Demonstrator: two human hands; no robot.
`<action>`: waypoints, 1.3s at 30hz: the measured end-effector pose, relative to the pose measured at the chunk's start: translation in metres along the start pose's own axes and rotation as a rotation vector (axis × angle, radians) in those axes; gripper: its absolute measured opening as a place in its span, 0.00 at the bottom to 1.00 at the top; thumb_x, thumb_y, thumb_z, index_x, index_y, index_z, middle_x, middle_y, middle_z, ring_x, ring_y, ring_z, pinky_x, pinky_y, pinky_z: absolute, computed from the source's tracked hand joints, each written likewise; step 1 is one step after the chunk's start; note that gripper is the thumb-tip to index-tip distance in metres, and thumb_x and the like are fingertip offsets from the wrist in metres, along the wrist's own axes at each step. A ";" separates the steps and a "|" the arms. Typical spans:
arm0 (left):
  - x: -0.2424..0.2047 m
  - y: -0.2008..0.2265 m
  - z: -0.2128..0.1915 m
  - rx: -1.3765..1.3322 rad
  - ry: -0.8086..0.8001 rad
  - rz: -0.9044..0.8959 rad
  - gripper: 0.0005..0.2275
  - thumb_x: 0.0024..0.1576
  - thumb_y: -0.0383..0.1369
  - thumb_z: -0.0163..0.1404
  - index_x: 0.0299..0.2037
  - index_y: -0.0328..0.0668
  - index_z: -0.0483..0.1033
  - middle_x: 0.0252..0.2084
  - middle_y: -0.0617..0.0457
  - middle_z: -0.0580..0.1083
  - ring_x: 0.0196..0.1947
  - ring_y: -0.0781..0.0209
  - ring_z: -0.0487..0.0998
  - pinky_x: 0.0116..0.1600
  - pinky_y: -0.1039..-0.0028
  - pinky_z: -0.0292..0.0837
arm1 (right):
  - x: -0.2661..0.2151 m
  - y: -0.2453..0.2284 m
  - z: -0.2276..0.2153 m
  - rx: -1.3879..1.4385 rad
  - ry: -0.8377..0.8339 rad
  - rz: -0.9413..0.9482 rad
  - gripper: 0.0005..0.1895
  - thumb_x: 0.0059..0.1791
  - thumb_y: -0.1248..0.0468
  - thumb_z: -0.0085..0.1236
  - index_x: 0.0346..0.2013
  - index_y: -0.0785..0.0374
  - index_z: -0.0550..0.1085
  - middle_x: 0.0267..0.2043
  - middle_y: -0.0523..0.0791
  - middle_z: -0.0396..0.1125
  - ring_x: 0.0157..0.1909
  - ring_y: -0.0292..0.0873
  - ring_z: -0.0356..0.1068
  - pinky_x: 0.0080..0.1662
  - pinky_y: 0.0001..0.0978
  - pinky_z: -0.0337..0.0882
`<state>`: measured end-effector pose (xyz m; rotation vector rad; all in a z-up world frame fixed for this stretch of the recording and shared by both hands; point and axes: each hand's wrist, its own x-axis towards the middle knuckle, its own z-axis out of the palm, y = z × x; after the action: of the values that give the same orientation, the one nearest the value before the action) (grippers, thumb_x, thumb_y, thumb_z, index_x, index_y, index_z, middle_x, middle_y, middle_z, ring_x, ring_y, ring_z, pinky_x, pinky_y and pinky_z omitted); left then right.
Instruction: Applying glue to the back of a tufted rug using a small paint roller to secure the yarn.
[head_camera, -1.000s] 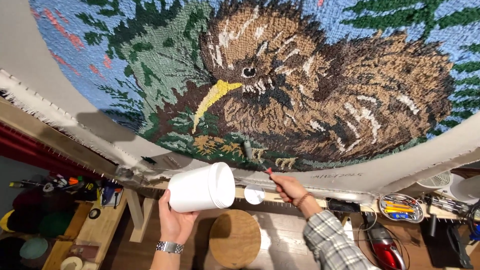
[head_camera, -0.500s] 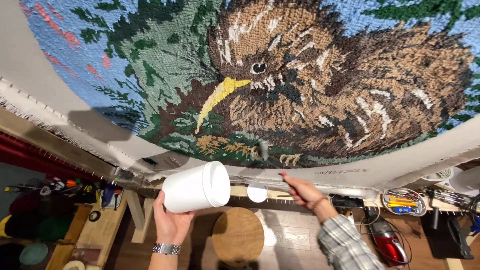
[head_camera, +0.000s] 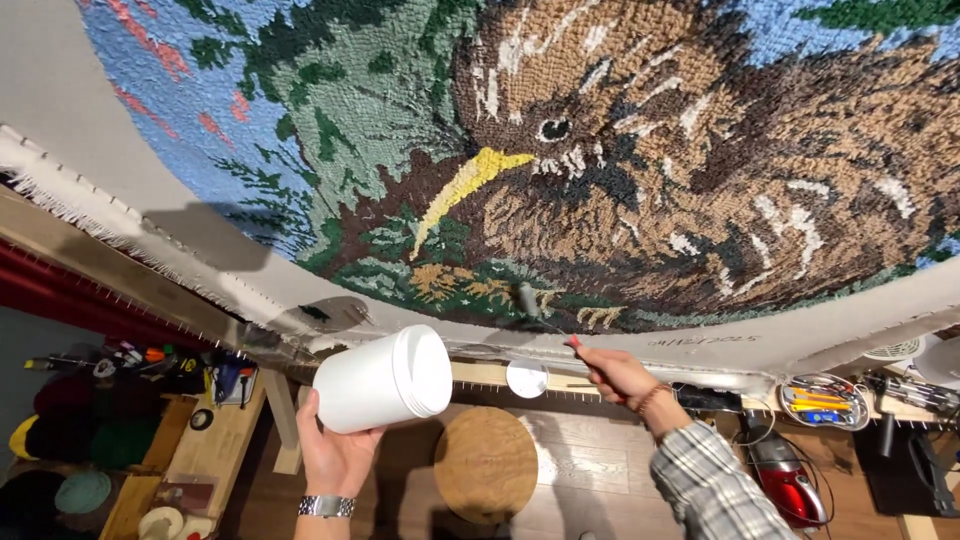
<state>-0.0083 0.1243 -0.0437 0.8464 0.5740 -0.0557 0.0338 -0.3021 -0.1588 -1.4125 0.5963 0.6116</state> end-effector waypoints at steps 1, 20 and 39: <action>-0.002 0.001 0.000 0.000 -0.003 0.000 0.32 0.55 0.54 0.42 0.70 0.56 0.64 0.66 0.46 0.69 0.60 0.45 0.71 0.46 0.58 0.72 | -0.006 0.001 -0.001 0.001 0.002 -0.002 0.16 0.59 0.54 0.55 0.33 0.61 0.72 0.20 0.39 0.60 0.15 0.32 0.50 0.17 0.23 0.50; 0.006 0.016 0.001 0.023 -0.002 -0.044 0.31 0.55 0.53 0.42 0.70 0.55 0.64 0.66 0.46 0.69 0.61 0.44 0.71 0.50 0.55 0.72 | 0.008 0.017 0.061 0.147 -0.015 0.071 0.17 0.60 0.53 0.53 0.36 0.64 0.73 0.19 0.40 0.60 0.15 0.33 0.52 0.16 0.24 0.53; 0.014 -0.021 0.028 0.068 -0.043 -0.148 0.31 0.54 0.53 0.42 0.68 0.56 0.66 0.65 0.49 0.71 0.61 0.47 0.71 0.49 0.57 0.71 | -0.045 0.063 -0.076 -0.134 0.151 0.119 0.25 0.60 0.49 0.50 0.28 0.65 0.72 0.18 0.42 0.61 0.13 0.35 0.54 0.17 0.25 0.58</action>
<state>0.0103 0.0921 -0.0506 0.8655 0.5966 -0.2289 -0.0437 -0.3756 -0.1767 -1.5664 0.7749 0.6530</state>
